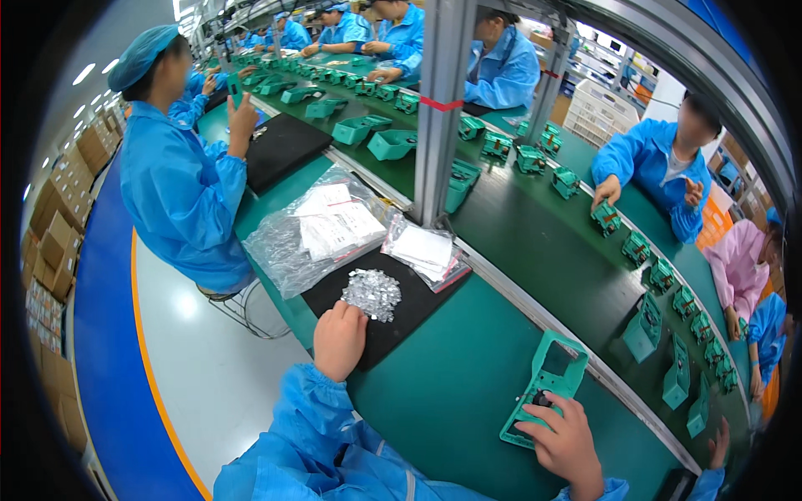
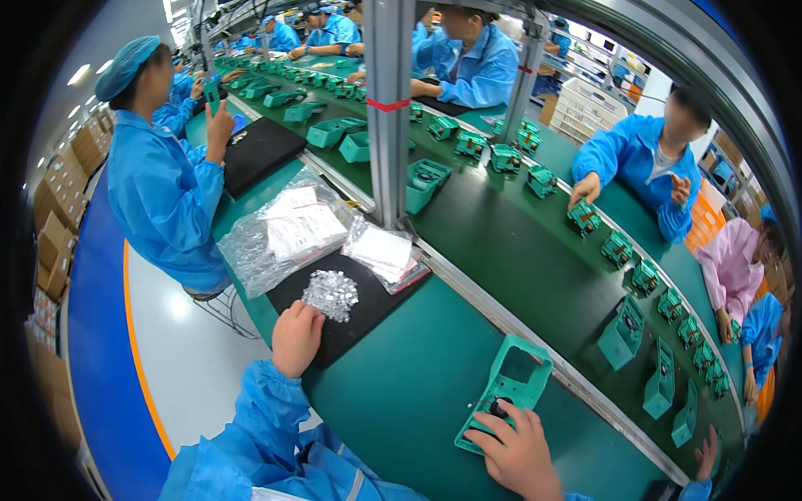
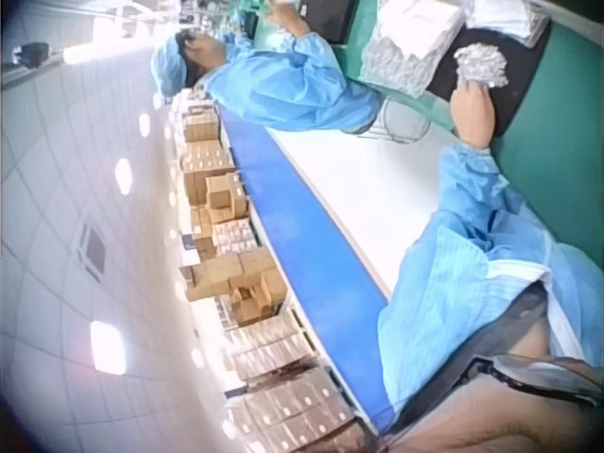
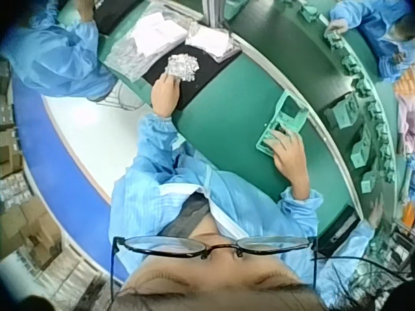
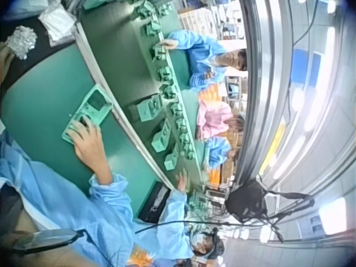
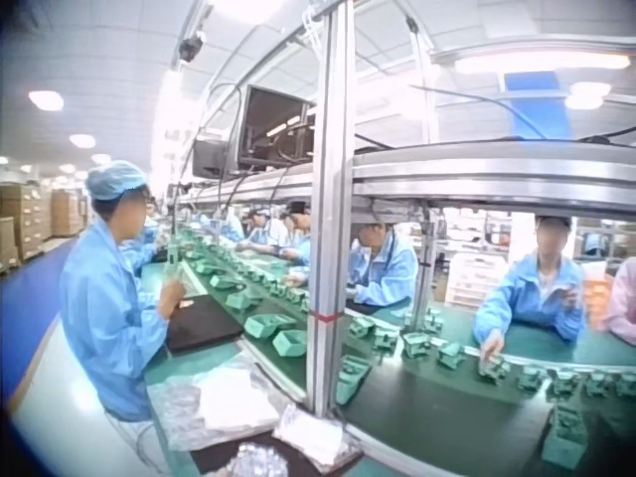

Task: The person assembles small electronic components by hand, inserting circuit boards and internal components into green plastic housings, then securing them with screws and fasteners.

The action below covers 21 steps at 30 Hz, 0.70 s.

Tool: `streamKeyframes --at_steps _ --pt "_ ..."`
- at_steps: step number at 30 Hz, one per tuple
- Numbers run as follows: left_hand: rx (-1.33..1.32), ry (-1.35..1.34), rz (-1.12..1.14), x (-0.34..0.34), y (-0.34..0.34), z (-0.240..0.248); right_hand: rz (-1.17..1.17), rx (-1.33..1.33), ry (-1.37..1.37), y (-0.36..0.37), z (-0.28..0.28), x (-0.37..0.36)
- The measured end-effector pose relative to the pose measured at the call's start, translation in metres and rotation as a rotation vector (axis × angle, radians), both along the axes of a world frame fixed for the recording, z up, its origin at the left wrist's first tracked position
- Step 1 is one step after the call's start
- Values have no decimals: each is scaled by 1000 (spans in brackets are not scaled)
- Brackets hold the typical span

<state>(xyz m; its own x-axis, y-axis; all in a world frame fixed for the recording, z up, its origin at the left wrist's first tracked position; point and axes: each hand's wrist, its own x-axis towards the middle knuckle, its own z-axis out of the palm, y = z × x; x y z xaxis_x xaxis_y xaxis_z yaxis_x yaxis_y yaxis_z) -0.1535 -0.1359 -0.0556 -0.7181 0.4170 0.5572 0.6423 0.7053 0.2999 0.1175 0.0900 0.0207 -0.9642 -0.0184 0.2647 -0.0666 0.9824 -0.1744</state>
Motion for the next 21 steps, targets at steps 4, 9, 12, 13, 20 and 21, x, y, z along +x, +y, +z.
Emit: streamKeyframes --at_steps 4,9,12,13,20,21 --pt "91 -78 -9 -4 -1 -2 -16 -71 90 -5 -12 9" --pt "451 -483 -167 43 34 15 -28 -214 282 -14 -26 4" --pt "615 -1359 -752 108 80 23 -74 -334 413 -24 -35 -5" --pt "584 -1496 -852 124 90 27 -86 -421 482 -28 -33 -9" --pt "639 -1555 -1183 148 146 28 -383 -527 725 -9 -29 3" --pt "638 -1561 -1196 149 149 28 -391 -521 728 -5 -29 4"
